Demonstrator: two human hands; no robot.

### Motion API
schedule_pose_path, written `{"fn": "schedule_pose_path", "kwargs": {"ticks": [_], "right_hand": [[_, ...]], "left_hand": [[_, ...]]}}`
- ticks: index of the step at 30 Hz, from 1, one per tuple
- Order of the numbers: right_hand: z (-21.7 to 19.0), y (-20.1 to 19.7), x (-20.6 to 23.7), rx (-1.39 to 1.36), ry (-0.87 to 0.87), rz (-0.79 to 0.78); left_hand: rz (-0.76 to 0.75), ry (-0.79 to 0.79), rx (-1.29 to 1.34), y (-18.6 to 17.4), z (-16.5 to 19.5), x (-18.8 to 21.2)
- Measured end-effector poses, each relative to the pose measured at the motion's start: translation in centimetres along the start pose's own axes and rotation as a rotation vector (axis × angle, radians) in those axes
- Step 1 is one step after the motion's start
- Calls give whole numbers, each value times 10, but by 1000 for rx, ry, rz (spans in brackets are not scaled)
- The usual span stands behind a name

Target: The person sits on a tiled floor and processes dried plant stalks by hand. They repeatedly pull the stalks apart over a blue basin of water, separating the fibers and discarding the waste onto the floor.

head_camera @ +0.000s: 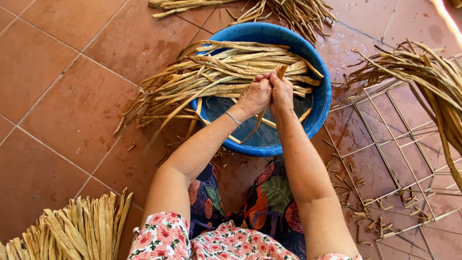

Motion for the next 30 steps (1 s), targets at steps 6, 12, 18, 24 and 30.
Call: {"fn": "schedule_pose_path", "kwargs": {"ticks": [6,12,18,24,30], "right_hand": [[-18,-52,-33,-159,99,267],[-53,-108,-48,-326,66,348],[-84,-153,-48,-271,48,492],[-106,-207,-38,-224,-44,699],[-140,-245,-20,-166,-209,912]], "left_hand": [[-198,58,-161,22,10,20],[-256,178,-104,11,37,52],[-346,327,-157,-7,46,71],[-444,292,-171,-37,32,90],[-252,670,-516,-69,17,104]]}}
Point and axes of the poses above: each hand's wrist, its own x-axis away from the middle knuckle, its own y-axis out of the palm, z = x × y, the point moved 4 cm from there along -x, towards the middle knuckle, and after that the axes turned 14 degrees about -y, right-handed, at the moved point
